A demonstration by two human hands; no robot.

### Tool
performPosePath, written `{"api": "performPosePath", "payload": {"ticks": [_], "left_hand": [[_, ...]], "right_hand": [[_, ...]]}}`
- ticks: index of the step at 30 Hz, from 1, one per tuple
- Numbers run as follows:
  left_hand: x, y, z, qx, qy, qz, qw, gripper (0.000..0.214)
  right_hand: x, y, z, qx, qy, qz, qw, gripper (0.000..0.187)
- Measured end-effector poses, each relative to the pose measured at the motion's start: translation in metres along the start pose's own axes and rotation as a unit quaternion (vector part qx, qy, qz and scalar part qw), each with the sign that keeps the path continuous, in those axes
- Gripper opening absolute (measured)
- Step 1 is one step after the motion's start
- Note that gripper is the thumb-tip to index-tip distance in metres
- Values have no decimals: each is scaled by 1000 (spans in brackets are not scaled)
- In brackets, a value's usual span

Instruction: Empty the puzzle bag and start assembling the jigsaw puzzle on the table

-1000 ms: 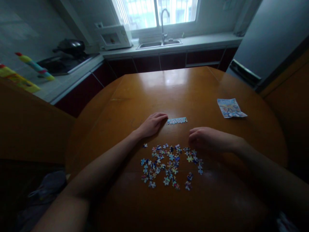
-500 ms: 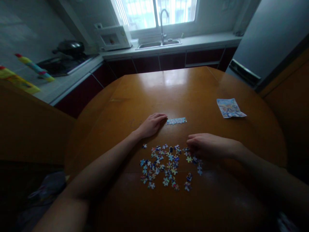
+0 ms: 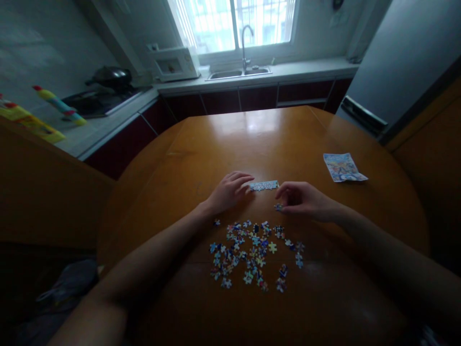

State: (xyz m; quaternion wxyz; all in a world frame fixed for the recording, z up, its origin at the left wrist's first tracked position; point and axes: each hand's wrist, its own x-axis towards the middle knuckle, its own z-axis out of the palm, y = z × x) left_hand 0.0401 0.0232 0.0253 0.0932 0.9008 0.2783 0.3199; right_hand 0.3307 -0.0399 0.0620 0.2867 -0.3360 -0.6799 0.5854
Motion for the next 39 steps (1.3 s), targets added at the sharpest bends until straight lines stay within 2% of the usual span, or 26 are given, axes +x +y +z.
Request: {"api": "performPosePath", "payload": {"ticks": [2,4,8,11,18,27,31,34,37,39], "left_hand": [[3,20,-2,-28,19,8,999,27],[5,41,-2,-74,9,23,997,34],[5,68,-1,-126,55,19,990,30],[3,70,2,-121,83,1,989,21],[2,65,6,-140,91,-6,986,11],[-4,61,14,-168,57,-28,984,21],[-4,59,13,-161,53,-33,985,18],[-3,58,10,-132,46,-28,990,20],[-2,57,10,-119,48,-17,992,23],[-2,56,11,-122,49,-3,991,22]], "right_hand": [[5,5,9,47,65,-2,997,33],[8,10,19,85,113,10,990,30],[11,15,39,162,149,35,975,25],[10,18,49,183,155,47,970,21],[9,14,55,149,160,64,974,18],[10,16,54,116,146,70,980,22],[11,19,53,22,179,-6,984,17],[11,23,49,-97,211,-106,967,17],[11,27,45,-198,185,-208,940,14],[12,29,43,-229,168,-243,927,10]]}}
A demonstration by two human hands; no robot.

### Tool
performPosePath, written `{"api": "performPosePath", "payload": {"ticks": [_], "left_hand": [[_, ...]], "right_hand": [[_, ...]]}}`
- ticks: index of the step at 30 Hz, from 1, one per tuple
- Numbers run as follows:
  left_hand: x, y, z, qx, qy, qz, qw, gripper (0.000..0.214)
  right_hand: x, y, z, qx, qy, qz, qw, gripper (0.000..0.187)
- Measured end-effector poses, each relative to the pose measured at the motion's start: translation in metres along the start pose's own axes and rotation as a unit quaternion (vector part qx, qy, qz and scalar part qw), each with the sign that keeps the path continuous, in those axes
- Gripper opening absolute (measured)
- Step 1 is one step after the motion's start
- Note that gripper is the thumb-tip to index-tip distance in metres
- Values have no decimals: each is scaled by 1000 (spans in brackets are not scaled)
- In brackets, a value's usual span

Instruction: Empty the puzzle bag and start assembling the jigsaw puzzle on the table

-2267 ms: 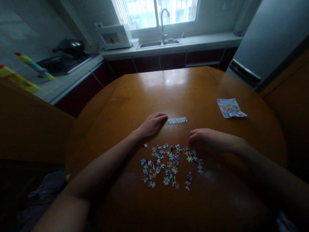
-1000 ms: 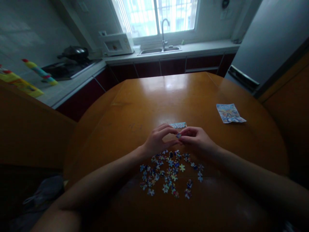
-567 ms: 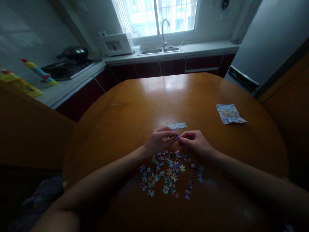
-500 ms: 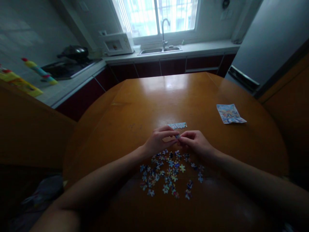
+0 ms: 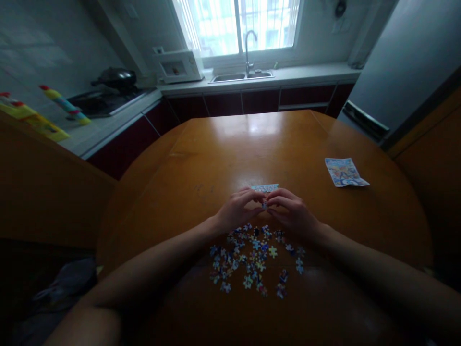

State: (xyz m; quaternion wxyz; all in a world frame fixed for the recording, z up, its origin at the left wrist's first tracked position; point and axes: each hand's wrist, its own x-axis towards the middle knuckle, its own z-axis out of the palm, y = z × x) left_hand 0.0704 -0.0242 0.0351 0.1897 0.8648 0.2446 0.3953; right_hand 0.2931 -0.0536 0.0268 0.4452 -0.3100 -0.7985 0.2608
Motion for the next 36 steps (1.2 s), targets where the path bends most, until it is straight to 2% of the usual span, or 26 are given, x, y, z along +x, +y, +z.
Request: {"api": "performPosePath", "payload": {"ticks": [4,7,12,15,17,21,24,31,36], "left_hand": [[0,-1,0,-5,-13,16,1000,20],[-2,-6,-5,-13,-31,9,999,29],[-7,-31,-25,69,-11,-81,994,12],[-8,-47,-32,112,-10,-80,990,15],[-8,-51,-32,118,-34,-60,991,16],[-7,-48,-26,115,-90,-34,989,22],[-8,-45,-23,108,-110,-34,987,26],[-8,-50,-22,101,-122,-49,986,29],[-7,-48,-22,100,-123,-56,986,28]], "right_hand": [[1,-1,1,-28,-16,-21,999,11],[2,-2,-1,-34,-14,-22,999,13],[10,10,-12,-58,21,-17,998,12],[21,23,-16,-87,15,-22,996,14],[29,31,-13,-102,1,-36,994,16],[39,43,1,-136,-50,-60,988,19],[40,47,9,-156,-84,-69,982,21],[43,50,14,-191,-100,-103,971,23],[43,52,15,-256,-105,-154,949,23]]}}
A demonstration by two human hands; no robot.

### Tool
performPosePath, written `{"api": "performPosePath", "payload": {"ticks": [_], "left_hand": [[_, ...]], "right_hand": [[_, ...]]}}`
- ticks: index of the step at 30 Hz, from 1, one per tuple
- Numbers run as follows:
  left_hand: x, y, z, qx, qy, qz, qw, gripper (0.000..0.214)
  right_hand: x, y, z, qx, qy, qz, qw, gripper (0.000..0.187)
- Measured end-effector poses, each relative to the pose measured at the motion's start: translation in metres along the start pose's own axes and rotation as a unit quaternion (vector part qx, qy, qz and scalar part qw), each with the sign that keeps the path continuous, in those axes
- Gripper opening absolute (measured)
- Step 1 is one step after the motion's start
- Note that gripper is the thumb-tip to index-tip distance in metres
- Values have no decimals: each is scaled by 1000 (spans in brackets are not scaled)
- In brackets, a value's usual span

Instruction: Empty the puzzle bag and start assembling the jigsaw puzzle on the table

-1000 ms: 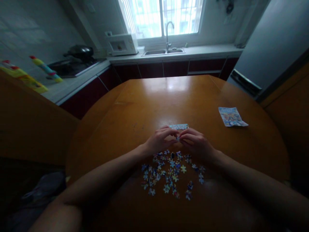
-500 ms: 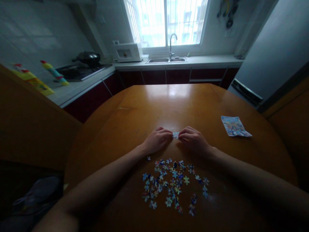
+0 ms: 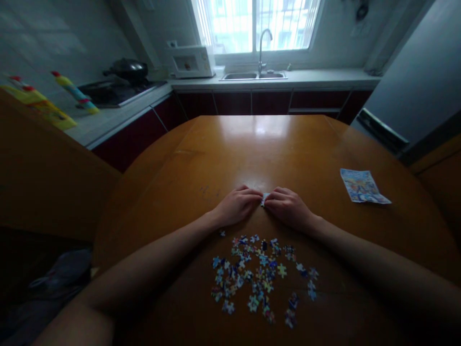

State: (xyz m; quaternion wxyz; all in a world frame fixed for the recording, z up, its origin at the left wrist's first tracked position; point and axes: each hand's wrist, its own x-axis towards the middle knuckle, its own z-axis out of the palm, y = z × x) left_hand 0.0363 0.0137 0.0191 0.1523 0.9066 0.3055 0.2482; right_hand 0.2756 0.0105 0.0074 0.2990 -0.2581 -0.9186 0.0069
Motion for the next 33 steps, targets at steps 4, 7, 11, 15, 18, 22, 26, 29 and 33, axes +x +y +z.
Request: {"api": "performPosePath", "payload": {"ticks": [4,7,11,15,18,22,26,29,33], "left_hand": [[0,1,0,-3,6,2,1000,28],[-1,0,1,-1,3,-2,1000,28],[-1,0,1,5,2,-1,1000,27],[0,1,0,3,1,3,1000,26],[-1,2,-1,2,-3,10,1000,29],[-3,2,-2,1,10,14,1000,32],[-5,-2,1,9,20,21,1000,29],[-5,-4,3,23,13,29,999,29],[-5,-5,4,46,9,38,998,31]], "right_hand": [[0,0,-1,-40,-18,-20,999,19],[0,-1,-3,-49,-27,-16,998,19],[1,-4,-3,-39,-34,-1,999,22],[0,-5,-4,6,-9,33,999,20],[-4,3,-4,51,65,110,990,19],[-10,17,-3,75,126,196,969,24],[-12,18,-2,95,105,219,966,25],[-11,14,-1,94,81,212,969,27],[-11,12,-1,90,46,199,975,28]]}}
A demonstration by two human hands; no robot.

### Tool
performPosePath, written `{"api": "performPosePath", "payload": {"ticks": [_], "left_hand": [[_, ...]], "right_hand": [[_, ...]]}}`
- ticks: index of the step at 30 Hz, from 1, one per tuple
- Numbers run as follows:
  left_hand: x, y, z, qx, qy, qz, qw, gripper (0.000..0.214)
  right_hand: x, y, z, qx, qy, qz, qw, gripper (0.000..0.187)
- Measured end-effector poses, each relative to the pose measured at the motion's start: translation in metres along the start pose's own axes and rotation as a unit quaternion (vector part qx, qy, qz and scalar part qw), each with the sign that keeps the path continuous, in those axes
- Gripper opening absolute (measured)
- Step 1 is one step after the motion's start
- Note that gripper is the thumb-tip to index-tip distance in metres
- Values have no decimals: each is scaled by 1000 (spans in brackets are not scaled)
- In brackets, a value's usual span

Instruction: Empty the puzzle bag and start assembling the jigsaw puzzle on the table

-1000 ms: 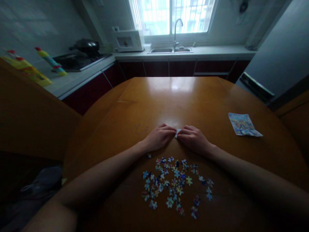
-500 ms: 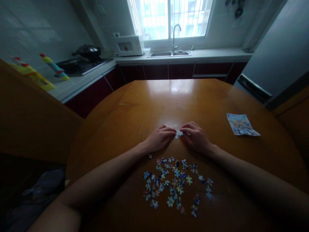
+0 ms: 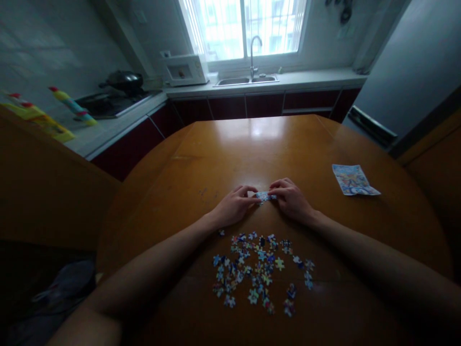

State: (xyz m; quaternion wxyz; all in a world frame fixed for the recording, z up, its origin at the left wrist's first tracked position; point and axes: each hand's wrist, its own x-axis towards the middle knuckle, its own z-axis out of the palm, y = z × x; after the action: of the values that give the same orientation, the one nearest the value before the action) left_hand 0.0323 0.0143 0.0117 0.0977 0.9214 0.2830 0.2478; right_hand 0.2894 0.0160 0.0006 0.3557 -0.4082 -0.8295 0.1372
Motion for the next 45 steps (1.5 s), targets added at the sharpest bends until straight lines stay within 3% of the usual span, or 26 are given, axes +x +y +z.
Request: {"api": "performPosePath", "payload": {"ticks": [7,26,45], "left_hand": [[-2,-2,0,48,-37,28,998,33],[2,4,-1,44,-37,-45,997,52],[0,1,-4,0,-37,-3,999,35]], "right_hand": [[0,2,1,7,-12,4,1000,30],[1,2,1,10,-7,14,1000,31],[1,2,0,14,-4,10,1000,33]]}}
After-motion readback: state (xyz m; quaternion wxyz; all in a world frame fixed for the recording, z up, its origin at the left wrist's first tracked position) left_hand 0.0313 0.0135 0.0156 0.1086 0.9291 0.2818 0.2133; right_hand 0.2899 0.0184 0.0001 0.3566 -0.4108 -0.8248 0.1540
